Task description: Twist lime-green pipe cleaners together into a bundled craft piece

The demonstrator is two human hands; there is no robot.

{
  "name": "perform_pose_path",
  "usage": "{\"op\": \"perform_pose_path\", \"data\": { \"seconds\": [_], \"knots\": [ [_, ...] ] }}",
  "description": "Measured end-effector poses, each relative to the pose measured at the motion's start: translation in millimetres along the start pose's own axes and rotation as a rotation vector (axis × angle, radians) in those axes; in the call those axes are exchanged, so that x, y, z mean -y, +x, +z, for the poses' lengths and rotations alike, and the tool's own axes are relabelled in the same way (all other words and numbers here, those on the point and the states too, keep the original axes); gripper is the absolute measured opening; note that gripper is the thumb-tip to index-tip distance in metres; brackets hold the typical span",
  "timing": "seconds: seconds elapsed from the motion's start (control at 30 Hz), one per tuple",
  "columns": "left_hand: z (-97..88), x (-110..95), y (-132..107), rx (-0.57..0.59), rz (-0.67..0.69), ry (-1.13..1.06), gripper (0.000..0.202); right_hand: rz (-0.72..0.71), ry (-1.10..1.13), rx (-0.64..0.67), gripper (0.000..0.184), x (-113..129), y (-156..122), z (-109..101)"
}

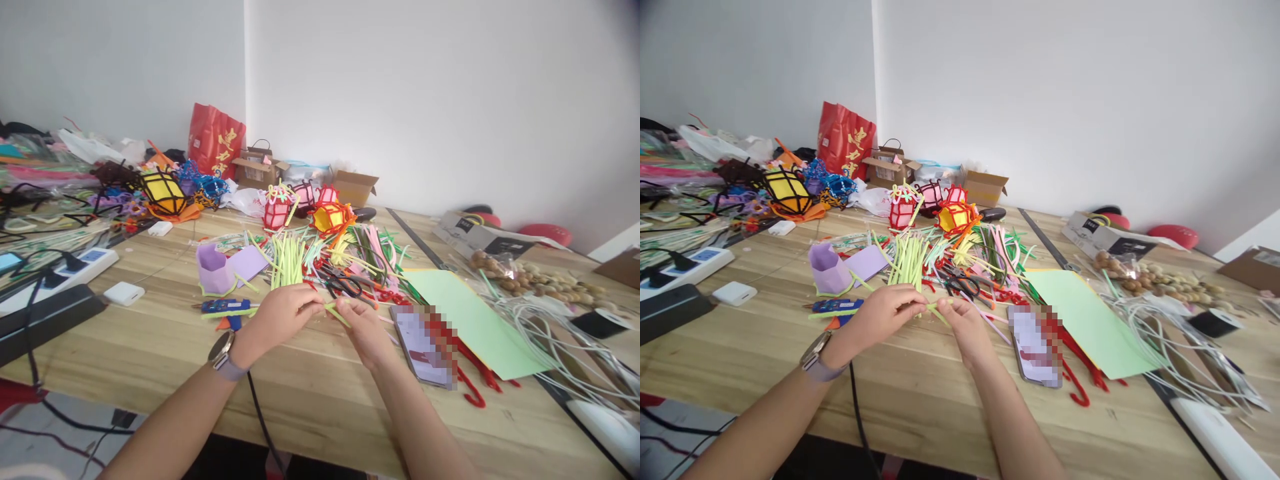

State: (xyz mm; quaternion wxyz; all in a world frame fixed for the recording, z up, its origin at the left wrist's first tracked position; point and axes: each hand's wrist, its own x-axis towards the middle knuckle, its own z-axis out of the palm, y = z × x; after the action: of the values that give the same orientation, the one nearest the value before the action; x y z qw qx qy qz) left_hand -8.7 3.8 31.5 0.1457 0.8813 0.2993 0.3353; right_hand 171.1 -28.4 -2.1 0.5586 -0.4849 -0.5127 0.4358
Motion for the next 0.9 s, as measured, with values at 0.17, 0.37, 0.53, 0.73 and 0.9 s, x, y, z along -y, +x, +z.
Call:
{"op": "perform_pose_path", "data": {
  "seconds": [0.17,0.37,0.53,0.73,0.9],
  "knots": [
    [-10.5,-1,1,0.028,-0.106,-0.145,0.015,-0.709,-0.577,-0.244,0.023,5,5,-18],
    [-10.4,-3,-2,0.037,-0.042,-0.135,0.013,-1.034,-0.789,-0.054,0.02,12,-5,-12],
    [-3.3,-6,-4,-0.094,0.158,0.211,0.018,-0.308,-0.201,-0.041,0.02,11,-8,5],
    [-0.2,-4,-4,-0.093,0.26,0.406,0.02,0.361,0.38,0.132,0.037,14,-6,13],
    [-1.2,-5,-1,-0.093,0.137,0.293,0.02,0.105,0.156,0.066,0.039,11,-3,6]
  ]
}}
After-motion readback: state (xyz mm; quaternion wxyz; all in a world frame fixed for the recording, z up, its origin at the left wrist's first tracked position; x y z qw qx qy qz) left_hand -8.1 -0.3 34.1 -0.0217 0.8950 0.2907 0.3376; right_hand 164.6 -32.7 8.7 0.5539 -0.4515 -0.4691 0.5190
